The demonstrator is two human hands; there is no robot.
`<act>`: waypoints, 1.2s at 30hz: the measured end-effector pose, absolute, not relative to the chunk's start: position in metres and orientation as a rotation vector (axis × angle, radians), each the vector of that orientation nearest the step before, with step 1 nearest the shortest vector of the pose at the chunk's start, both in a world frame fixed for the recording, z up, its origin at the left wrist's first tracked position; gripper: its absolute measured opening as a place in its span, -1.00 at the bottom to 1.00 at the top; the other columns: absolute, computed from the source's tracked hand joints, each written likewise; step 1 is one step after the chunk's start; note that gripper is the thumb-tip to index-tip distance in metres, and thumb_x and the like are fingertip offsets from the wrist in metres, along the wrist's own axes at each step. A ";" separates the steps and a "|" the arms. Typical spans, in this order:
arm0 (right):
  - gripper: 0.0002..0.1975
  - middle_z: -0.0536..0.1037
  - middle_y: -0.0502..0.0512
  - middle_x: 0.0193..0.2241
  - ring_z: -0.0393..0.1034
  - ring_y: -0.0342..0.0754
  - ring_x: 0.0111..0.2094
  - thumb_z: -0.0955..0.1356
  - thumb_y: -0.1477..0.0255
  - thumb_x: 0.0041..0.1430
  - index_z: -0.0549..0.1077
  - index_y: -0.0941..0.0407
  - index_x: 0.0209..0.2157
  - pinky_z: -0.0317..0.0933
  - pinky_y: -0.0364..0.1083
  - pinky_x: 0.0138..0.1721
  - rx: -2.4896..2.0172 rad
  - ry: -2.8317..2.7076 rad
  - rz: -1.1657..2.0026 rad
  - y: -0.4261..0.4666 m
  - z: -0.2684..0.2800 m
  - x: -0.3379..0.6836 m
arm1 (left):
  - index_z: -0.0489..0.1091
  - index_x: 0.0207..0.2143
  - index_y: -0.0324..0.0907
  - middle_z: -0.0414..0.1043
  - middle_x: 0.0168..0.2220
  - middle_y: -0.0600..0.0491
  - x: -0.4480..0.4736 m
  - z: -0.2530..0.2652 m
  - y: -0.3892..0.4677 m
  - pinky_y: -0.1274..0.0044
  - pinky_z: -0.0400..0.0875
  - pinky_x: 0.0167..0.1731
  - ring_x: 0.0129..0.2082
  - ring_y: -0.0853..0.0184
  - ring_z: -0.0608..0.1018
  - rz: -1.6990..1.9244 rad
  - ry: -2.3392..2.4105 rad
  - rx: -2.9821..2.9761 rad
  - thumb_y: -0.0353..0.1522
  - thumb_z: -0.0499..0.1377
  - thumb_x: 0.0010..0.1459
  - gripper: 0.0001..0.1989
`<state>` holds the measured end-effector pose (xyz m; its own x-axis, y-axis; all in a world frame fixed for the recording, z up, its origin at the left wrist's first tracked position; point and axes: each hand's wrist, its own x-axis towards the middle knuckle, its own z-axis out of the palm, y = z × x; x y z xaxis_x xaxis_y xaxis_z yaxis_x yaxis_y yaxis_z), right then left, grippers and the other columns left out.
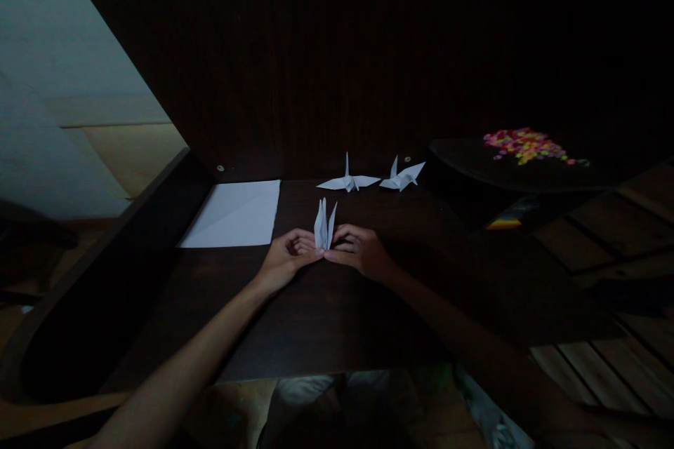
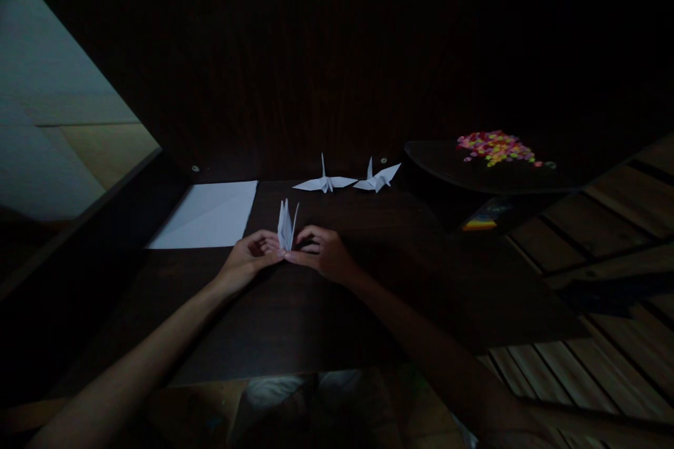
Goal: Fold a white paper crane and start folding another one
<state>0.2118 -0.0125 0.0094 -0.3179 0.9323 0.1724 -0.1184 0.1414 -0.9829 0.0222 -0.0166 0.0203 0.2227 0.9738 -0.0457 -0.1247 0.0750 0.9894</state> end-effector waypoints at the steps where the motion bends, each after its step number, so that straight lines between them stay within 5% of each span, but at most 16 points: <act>1: -0.64 0.46 0.04 -0.31 0.43 -0.07 -0.26 0.57 0.28 -0.22 0.41 0.12 -0.42 0.40 -0.03 -0.20 -0.840 -1.454 1.356 -0.013 0.010 0.212 | 0.44 -0.42 -0.25 0.47 -0.48 0.10 0.023 0.021 -0.017 0.59 0.37 -0.37 -0.46 0.45 0.48 1.066 0.988 1.167 -0.27 0.50 -0.30 -0.59; 15: -0.73 0.50 0.15 -0.15 0.44 0.01 -0.13 0.50 0.34 -0.10 0.47 0.12 -0.34 0.40 -0.01 -0.15 -0.911 -1.515 1.164 -0.017 0.012 0.210 | 0.44 -0.41 -0.23 0.45 -0.48 0.11 0.025 0.023 -0.020 0.58 0.34 -0.38 -0.48 0.43 0.45 1.079 1.046 1.310 -0.22 0.40 -0.13 -0.69; 21: -0.83 0.52 0.09 -0.32 0.46 -0.03 -0.25 0.44 0.38 -0.02 0.48 0.12 -0.35 0.38 -0.03 -0.16 -0.983 -1.524 1.127 -0.015 0.010 0.211 | 0.42 -0.36 -0.22 0.45 -0.44 0.12 0.028 0.019 -0.019 0.59 0.34 -0.33 -0.41 0.41 0.46 1.108 1.031 1.314 -0.30 0.35 -0.09 -0.74; 28: -0.59 0.46 0.02 -0.37 0.42 -0.10 -0.34 0.51 0.36 -0.11 0.36 0.08 -0.21 0.36 -0.11 -0.31 -0.949 -1.424 1.175 -0.016 0.011 0.208 | 0.42 -0.36 -0.25 0.44 -0.42 0.08 0.027 0.015 -0.020 0.56 0.33 -0.34 -0.42 0.40 0.45 1.065 1.004 1.374 -0.21 0.35 -0.04 -0.69; 36: -0.62 0.45 0.00 -0.42 0.40 -0.10 -0.36 0.48 0.34 -0.05 0.35 0.07 -0.18 0.32 -0.08 -0.30 -0.928 -1.522 1.144 -0.017 0.013 0.212 | 0.49 -0.39 -0.26 0.37 -0.53 0.11 0.023 0.019 -0.022 0.59 0.23 -0.48 -0.52 0.42 0.36 1.017 1.059 1.482 -0.16 0.35 -0.05 -0.67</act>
<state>0.2117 -0.0170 0.0128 -0.2286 0.9398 0.2540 0.0170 0.2647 -0.9642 0.0233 -0.0224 0.0187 0.2609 0.9625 0.0748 0.1139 -0.1076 0.9876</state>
